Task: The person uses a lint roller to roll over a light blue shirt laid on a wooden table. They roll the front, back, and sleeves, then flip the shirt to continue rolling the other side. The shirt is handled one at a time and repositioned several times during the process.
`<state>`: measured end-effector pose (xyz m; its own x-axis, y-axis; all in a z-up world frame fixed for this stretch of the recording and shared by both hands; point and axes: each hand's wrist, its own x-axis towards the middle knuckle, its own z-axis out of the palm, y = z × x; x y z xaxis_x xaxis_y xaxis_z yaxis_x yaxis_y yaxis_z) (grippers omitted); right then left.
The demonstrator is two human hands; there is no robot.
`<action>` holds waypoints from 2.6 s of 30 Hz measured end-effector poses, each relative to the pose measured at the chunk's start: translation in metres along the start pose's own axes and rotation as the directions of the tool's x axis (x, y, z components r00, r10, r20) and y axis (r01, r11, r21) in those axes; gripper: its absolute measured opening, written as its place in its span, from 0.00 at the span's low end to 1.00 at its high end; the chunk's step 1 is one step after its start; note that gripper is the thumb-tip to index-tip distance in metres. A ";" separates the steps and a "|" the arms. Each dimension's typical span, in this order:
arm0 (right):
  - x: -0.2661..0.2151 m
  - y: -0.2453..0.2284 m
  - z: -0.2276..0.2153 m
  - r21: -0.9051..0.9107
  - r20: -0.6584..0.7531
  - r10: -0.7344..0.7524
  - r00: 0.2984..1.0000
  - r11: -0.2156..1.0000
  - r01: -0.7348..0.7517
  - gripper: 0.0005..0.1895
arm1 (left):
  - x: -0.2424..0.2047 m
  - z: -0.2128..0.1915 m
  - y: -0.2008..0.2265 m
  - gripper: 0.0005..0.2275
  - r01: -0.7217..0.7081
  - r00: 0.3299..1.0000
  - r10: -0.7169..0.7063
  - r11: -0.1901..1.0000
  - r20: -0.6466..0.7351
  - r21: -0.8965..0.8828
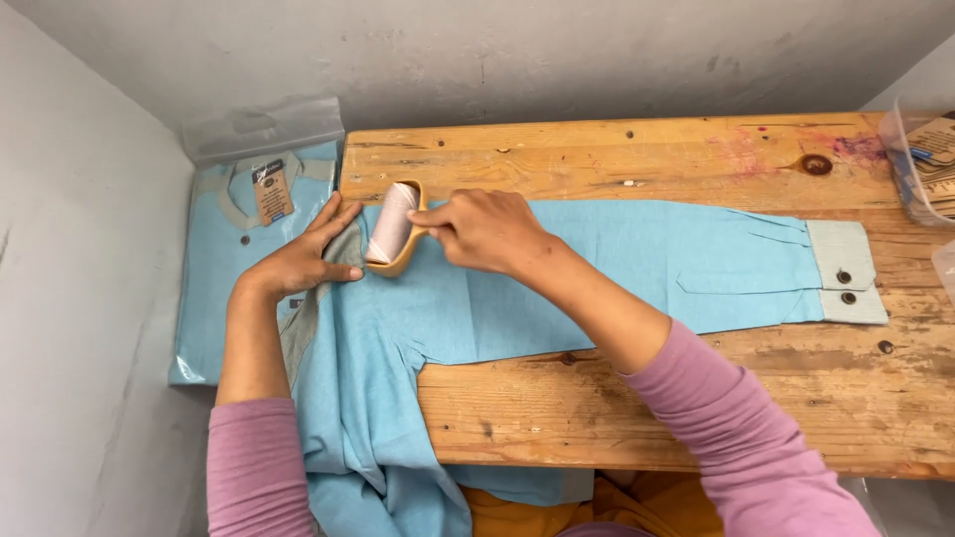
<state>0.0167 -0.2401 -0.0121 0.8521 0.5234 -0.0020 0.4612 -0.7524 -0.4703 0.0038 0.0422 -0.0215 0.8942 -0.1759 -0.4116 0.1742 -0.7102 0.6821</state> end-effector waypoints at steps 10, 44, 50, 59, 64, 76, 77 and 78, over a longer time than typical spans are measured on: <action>-0.226 0.135 -0.131 -0.249 0.185 0.449 0.874 0.882 -0.400 0.22 | -0.003 -0.007 0.019 0.45 0.120 0.979 -0.132 0.989 0.154 0.088; -0.222 0.104 -0.090 -0.157 -0.099 0.636 0.766 0.750 -0.643 0.26 | -0.017 -0.002 0.053 0.42 0.314 0.945 -0.314 0.949 0.090 0.018; -0.261 0.110 -0.060 -0.314 -0.328 0.390 0.860 0.814 -0.489 0.25 | -0.023 -0.002 0.061 0.42 0.332 0.940 -0.332 0.943 0.078 0.004; -0.434 0.112 -0.088 -0.092 -0.377 0.541 0.752 0.786 -0.611 0.25 | -0.019 0.004 0.064 0.41 0.343 0.938 -0.345 0.936 0.027 0.077; -0.424 0.196 -0.124 -0.148 -0.718 0.322 0.617 0.795 -0.588 0.30 | -0.030 0.014 0.075 0.49 0.399 0.914 -0.396 0.917 -0.086 0.020; -0.369 0.314 -0.121 -0.383 -0.713 0.373 0.594 0.502 -0.775 0.27 | -0.068 0.025 -0.032 0.12 -0.315 0.727 0.348 0.935 -0.593 0.162; -0.368 0.301 -0.119 -0.462 -0.773 0.234 0.590 0.430 -0.776 0.25 | -0.086 0.033 -0.021 0.11 -0.412 0.701 0.473 0.879 -0.534 0.238; -0.366 0.288 -0.117 -0.523 -0.809 0.086 0.581 0.343 -0.780 0.23 | -0.104 0.041 -0.011 0.10 -0.504 0.661 0.589 0.807 -0.464 0.306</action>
<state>-0.1338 -0.6953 -0.0432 0.7352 -0.0844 0.6726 -0.3766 -0.8759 0.3017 -0.1080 0.0399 -0.0108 0.8855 -0.2181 0.4103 -0.4365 -0.6934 0.5733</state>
